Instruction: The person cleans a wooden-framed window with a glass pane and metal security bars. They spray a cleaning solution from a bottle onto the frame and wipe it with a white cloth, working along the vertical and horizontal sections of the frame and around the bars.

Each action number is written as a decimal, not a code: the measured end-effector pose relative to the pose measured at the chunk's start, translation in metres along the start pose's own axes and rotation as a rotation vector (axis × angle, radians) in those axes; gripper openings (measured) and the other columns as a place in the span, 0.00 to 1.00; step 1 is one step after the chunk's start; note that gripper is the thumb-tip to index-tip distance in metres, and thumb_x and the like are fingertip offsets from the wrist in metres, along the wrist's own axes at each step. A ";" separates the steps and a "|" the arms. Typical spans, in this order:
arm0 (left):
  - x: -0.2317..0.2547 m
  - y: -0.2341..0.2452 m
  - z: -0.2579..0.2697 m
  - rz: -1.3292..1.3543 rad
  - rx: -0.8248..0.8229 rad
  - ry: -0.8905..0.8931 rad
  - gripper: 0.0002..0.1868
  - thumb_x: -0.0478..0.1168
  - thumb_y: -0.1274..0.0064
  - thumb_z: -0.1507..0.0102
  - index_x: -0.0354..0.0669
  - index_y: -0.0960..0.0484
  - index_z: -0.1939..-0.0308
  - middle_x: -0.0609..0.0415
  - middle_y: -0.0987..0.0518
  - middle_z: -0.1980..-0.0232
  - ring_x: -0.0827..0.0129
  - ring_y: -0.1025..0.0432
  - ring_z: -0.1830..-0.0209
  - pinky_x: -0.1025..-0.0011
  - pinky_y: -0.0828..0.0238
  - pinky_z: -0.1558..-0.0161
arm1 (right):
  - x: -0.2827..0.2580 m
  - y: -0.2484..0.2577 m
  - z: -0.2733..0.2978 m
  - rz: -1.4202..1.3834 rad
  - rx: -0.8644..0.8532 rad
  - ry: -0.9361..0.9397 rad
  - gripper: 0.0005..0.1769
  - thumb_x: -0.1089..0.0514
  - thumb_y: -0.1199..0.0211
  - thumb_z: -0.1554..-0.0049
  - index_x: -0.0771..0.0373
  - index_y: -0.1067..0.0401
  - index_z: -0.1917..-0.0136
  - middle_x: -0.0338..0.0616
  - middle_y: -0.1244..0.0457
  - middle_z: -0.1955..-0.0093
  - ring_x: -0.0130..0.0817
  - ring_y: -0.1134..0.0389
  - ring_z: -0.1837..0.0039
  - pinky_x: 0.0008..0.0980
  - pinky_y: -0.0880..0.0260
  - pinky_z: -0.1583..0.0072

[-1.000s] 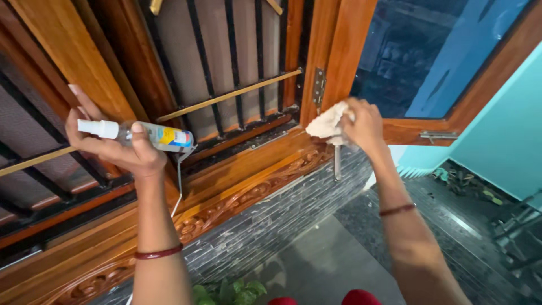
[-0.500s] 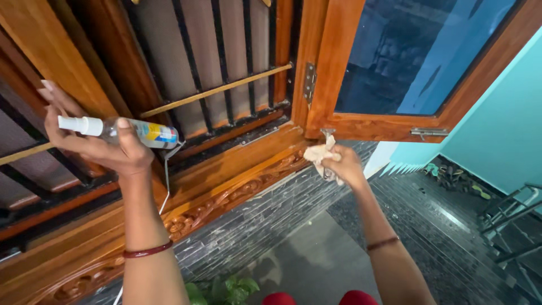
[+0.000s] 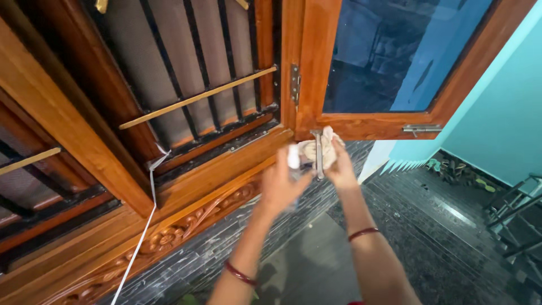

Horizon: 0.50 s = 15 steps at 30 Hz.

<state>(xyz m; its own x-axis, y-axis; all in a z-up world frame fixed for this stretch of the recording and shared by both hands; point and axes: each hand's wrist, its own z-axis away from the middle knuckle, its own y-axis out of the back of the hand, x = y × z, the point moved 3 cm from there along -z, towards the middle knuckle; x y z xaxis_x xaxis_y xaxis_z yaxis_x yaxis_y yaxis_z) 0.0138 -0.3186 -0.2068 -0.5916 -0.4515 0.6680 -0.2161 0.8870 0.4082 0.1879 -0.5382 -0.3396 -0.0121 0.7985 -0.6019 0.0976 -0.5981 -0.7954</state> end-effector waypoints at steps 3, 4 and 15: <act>-0.003 -0.045 0.012 0.010 0.075 -0.114 0.38 0.44 0.33 0.45 0.38 0.34 0.36 0.42 0.17 0.59 0.43 0.21 0.64 0.53 0.25 0.65 | 0.019 0.004 -0.029 -0.020 -0.061 -0.037 0.17 0.51 0.40 0.39 0.62 0.28 0.40 0.49 0.31 0.45 0.43 0.28 0.45 0.44 0.25 0.44; -0.006 -0.058 0.015 -0.006 0.102 -0.107 0.34 0.43 0.33 0.44 0.39 0.33 0.39 0.42 0.17 0.60 0.43 0.21 0.64 0.52 0.25 0.64 | 0.023 0.007 -0.034 -0.022 -0.061 -0.048 0.17 0.53 0.40 0.36 0.65 0.28 0.40 0.51 0.31 0.44 0.44 0.28 0.44 0.42 0.25 0.42; -0.043 -0.083 0.026 0.083 0.448 0.031 0.14 0.34 0.41 0.40 0.40 0.28 0.54 0.43 0.20 0.62 0.47 0.22 0.63 0.54 0.28 0.63 | 0.045 0.057 0.041 0.219 -0.144 -0.117 0.21 0.64 0.43 0.40 0.69 0.31 0.34 0.52 0.31 0.40 0.41 0.28 0.41 0.38 0.26 0.40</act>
<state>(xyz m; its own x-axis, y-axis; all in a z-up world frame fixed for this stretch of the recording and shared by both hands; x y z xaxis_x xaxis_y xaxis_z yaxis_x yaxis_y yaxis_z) 0.0373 -0.3705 -0.2853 -0.5988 -0.3738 0.7084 -0.4877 0.8717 0.0477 0.1526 -0.5389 -0.4152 -0.0888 0.6334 -0.7687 0.2505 -0.7327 -0.6327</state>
